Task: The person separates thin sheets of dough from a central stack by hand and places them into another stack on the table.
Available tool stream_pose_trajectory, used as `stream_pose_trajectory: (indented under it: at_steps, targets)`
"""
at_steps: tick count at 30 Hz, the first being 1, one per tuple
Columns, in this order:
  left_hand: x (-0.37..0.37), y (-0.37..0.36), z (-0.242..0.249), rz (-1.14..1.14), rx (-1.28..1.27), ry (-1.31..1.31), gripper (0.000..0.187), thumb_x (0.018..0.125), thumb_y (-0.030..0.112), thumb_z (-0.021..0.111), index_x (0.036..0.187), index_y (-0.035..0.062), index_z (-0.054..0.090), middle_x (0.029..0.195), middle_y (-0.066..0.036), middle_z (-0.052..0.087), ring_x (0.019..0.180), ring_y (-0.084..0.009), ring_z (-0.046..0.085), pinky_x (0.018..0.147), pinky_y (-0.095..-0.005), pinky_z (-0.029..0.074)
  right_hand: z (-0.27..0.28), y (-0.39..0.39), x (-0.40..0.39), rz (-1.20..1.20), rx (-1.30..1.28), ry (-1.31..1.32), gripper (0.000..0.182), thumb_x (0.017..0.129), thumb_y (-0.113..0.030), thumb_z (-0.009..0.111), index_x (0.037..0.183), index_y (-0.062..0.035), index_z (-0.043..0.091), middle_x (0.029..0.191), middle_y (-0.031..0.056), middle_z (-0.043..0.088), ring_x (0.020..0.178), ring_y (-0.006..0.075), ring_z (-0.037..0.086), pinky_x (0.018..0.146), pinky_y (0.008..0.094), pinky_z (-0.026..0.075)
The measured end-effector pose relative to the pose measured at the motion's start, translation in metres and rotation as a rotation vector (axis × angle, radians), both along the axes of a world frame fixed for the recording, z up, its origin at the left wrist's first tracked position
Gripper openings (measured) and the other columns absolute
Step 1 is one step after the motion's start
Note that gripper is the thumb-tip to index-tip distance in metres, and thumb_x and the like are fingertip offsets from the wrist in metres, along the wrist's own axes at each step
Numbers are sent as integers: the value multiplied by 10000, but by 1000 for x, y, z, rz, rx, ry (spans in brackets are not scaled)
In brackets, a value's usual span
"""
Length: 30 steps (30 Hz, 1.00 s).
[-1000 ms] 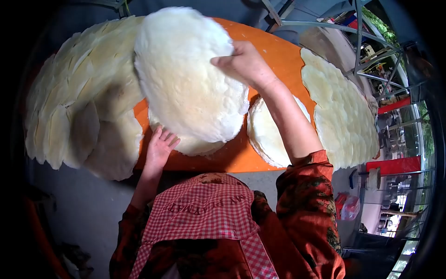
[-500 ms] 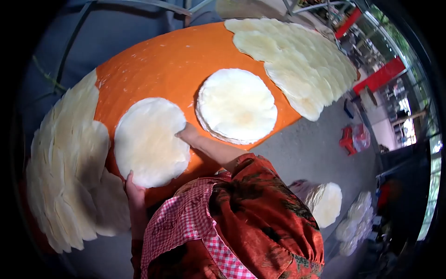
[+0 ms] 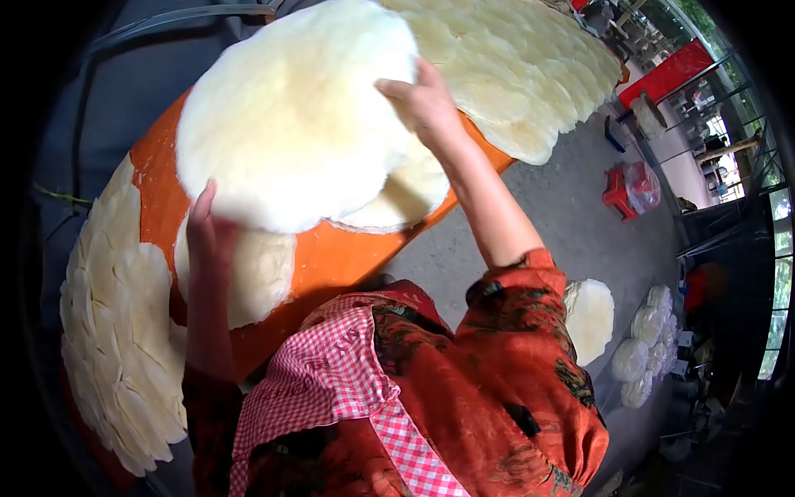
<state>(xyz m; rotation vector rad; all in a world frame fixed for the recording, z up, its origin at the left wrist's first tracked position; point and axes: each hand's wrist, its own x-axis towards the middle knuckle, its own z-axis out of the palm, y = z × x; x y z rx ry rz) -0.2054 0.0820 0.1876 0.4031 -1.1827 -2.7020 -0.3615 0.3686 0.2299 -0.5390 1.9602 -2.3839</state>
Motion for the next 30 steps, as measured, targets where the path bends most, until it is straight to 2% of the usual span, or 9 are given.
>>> stream_pose_trajectory:
  at_steps: [5, 6, 7, 10, 21, 25, 27, 29, 30]
  targets:
    - [-94, 39, -100, -106, -32, -23, 405, 904, 32, 544, 1280, -64, 428, 1274, -195, 523, 1185, -315, 522, 977, -444, 456, -110, 75, -6, -268, 193, -259, 469, 844, 4, 606, 1285, 54, 455, 1109, 169, 624, 963, 228, 630, 847, 343, 517]
    - [-108, 41, -144, -189, -27, -31, 403, 891, 66, 569, 1268, -27, 459, 1230, -168, 542, 1104, -281, 560, 917, -405, 485, -142, 86, -7, -252, 223, -334, 457, 841, 5, 607, 1275, 43, 467, 1086, 160, 628, 919, 223, 630, 777, 339, 529]
    - [-119, 41, -177, -224, -392, -458, 439, 896, 136, 563, 1314, 41, 470, 1239, -134, 555, 1111, -230, 559, 913, -370, 470, -172, 95, -8, -236, 252, -410, 445, 839, 7, 607, 1264, 32, 479, 1062, 151, 633, 875, 217, 631, 707, 336, 540]
    - [-110, 59, -208, -210, -429, -441, 415, 850, 144, 601, 1254, 95, 516, 1156, -63, 578, 1011, -187, 574, 848, -343, 471, -205, 106, -4, -298, 280, -670, 188, 867, -21, 589, 1032, -3, 502, 714, 78, 574, 478, 162, 492, 371, 317, 380]
    - [-106, 65, -192, -92, -485, -493, 351, 755, 85, 658, 1092, 27, 577, 904, -75, 595, 676, -153, 542, 481, -272, 396, -177, 112, -3, -242, 239, -569, 263, 825, -30, 642, 1048, 57, 533, 785, 136, 635, 572, 168, 602, 427, 302, 464]
    - [-109, 74, -211, 116, -661, -382, 393, 733, 24, 675, 1095, 17, 523, 913, -89, 575, 728, -169, 555, 572, -309, 457, -245, 130, -11, -287, 626, -541, 309, 794, -86, 692, 1009, 70, 535, 760, 146, 629, 588, 189, 621, 460, 331, 491]
    - [-102, 77, -224, 261, -795, -257, 433, 722, -6, 686, 1107, 13, 490, 915, -87, 561, 751, -179, 560, 632, -327, 483, -210, 130, -3, -269, 748, -566, 429, 757, -222, 747, 987, 60, 521, 669, 163, 612, 655, 284, 656, 572, 388, 528]
    - [-89, 60, -261, 337, -935, -214, 484, 696, -41, 700, 1114, 31, 469, 892, -85, 534, 764, -189, 561, 697, -334, 497, -195, 123, 15, -601, 1273, -17, 577, 733, -297, 761, 1142, 14, 497, 1009, 228, 607, 907, 394, 611, 791, 455, 499]
    - [-69, 62, -242, 368, -1029, -260, 448, 699, -39, 698, 1088, 34, 489, 879, -80, 534, 762, -181, 556, 701, -326, 494, -183, 117, 23, -625, 1375, 258, 594, 726, -253, 763, 1205, -26, 494, 1141, 218, 553, 1051, 367, 553, 837, 443, 478]
